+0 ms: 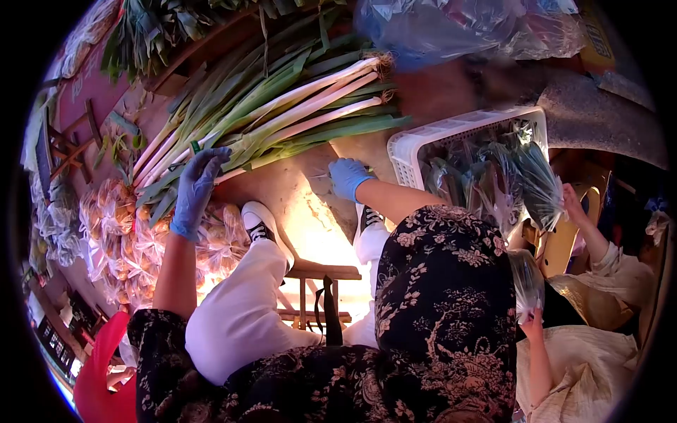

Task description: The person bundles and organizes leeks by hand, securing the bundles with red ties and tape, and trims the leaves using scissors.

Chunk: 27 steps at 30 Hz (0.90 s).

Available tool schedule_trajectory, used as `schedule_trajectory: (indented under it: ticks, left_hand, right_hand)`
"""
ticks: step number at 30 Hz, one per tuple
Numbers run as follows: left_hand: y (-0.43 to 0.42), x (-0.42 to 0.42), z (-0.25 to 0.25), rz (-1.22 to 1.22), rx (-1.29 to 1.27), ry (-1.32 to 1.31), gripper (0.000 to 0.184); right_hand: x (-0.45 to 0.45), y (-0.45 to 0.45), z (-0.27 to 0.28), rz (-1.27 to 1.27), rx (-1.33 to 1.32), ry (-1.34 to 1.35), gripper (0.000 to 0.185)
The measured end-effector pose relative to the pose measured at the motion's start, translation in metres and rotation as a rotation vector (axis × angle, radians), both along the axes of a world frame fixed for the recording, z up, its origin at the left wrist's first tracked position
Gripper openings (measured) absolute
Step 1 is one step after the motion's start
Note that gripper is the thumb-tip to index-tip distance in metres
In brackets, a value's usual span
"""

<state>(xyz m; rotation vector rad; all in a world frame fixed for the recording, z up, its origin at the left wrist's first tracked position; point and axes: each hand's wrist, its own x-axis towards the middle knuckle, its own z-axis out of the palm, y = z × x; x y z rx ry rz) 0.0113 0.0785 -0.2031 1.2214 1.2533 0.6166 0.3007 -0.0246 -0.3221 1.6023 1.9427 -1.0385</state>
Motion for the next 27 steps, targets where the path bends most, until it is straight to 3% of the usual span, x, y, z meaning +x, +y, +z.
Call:
schedule_trajectory:
  ticks: [2, 7, 9, 11, 14, 17, 21, 24, 27]
  left_hand:
    - [0.031, 0.022, -0.041, -0.124, 0.311, 0.154, 0.02]
    - [0.075, 0.089, -0.057, -0.536, 0.63, 0.789, 0.027]
    - [0.086, 0.101, -0.088, -0.584, 0.654, 0.844, 0.032]
    - [0.089, 0.115, -0.105, -0.651, 0.548, 0.887, 0.04]
    - [0.076, 0.132, -0.113, -0.613, 0.476, 0.98, 0.043]
    - [0.073, 0.13, -0.124, -0.611, 0.436, 0.93, 0.029]
    - [0.059, 0.127, -0.127, -0.691, 0.542, 0.98, 0.022]
    - [0.053, 0.124, -0.131, -0.7, 0.532, 0.999, 0.021]
    - [0.049, 0.123, -0.13, -0.711, 0.509, 0.973, 0.021]
  right_hand:
    - [0.0, -0.004, -0.032, 0.064, 0.055, -0.092, 0.031]
    - [-0.013, -0.001, -0.069, 0.183, 0.191, -0.224, 0.031]
    - [-0.011, 0.032, -0.042, 0.174, 0.193, 0.033, 0.032]
    - [-0.004, 0.063, -0.011, -0.165, 0.313, 0.235, 0.036]
    - [0.014, 0.086, -0.029, -0.901, 0.172, 0.42, 0.041]
    - [0.016, 0.092, -0.039, -1.631, -0.327, 0.789, 0.046]
    - [-0.006, 0.081, -0.074, -1.677, 0.101, 0.783, 0.046]
    - [0.001, 0.092, -0.064, -1.862, 0.105, 0.903, 0.049]
    - [0.003, 0.103, -0.059, -2.11, -0.014, 0.777, 0.04]
